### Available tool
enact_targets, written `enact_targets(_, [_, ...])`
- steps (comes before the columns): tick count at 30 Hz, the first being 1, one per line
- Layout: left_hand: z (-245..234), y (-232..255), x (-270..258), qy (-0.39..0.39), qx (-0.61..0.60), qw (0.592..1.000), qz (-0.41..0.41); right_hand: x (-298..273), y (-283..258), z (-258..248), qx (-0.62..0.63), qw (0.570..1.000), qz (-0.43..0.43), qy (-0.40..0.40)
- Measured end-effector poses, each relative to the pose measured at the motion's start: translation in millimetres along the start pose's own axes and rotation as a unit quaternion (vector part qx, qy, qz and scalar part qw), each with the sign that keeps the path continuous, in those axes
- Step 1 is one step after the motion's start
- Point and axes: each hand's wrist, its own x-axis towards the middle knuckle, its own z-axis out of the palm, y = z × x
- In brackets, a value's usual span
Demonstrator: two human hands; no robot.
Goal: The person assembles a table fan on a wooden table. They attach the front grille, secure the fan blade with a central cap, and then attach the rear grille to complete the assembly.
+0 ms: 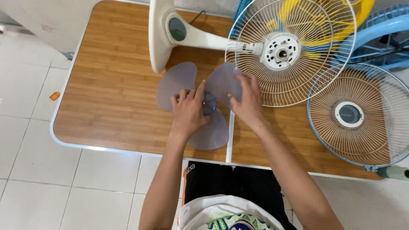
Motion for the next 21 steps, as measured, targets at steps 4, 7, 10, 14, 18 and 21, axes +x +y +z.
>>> enact_targets(4, [-13.3,-17.4,-9.4,-0.005,-0.02,1.0,0.008,14.0,12.8,22.2,0.215,0.964,0.155,-0.027])
enact_targets(7, [-20.1,-24.3,-12.8,-0.024,-0.019,0.999,-0.013,15.5,13.2,40.6,0.335,0.907,0.253,-0.03])
enact_targets(10, [-16.4,-25.1,-15.7,0.009,-0.017,0.999,-0.045,10.7,7.4,62.1,0.385,0.882,0.272,-0.024])
enact_targets(14, [1.5,-31.2,-20.9,0.064,-0.015,0.994,-0.084,-2.2,9.4,89.1,0.44,0.859,0.259,-0.029])
enact_targets(18, [15.6,-51.4,-23.8,0.098,-0.036,0.99,-0.091,-8.4,15.6,109.0,0.414,0.884,0.208,-0.063])
enact_targets(21, [20.0,-72.3,-22.9,0.107,-0.037,0.989,-0.097,-7.1,17.0,114.3,0.434,0.873,0.195,-0.111])
